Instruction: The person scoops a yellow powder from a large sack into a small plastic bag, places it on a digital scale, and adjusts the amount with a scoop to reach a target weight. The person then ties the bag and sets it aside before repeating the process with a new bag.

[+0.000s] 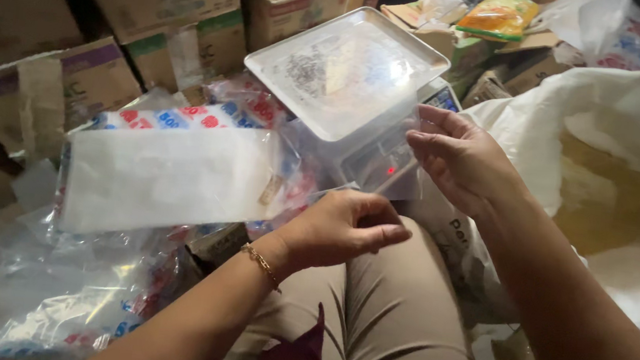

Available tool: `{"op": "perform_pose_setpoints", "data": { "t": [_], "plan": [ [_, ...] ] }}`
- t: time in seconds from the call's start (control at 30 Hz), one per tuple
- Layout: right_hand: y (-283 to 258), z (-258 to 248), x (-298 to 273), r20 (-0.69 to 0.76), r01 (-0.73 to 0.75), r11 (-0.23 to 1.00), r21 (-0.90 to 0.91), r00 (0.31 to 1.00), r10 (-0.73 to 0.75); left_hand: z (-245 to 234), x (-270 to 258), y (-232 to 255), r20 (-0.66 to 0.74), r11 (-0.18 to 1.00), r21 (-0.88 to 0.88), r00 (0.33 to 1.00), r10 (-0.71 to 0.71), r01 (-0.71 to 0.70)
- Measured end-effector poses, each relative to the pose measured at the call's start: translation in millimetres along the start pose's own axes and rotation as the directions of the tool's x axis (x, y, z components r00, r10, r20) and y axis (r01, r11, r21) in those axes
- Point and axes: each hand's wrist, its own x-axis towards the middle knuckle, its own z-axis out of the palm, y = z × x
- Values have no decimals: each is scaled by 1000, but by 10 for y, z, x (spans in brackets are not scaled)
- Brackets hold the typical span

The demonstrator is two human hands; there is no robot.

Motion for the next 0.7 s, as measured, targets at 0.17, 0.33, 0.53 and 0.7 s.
{"op": "perform_pose_setpoints", "data": {
  "t": [0.17,0.33,0.53,0.7],
  "plan": [
    [-85,-206,-246,-19,-49,998,33,999,50,51,170,183,-218,977,192,967,131,-89],
    [-131,-369,-424,-99,-34,999,12,995,35,118,269,279,-384,959,268,902,199,-97],
    [-202,-499,-546,-83,147,966,-213,982,-168,321,525,275,-452,978,196,878,155,-72],
    [-255,-427,-742,-59,164,892,-421,976,-207,487,1110,246,-379,995,94,925,7,31]
  ]
}}
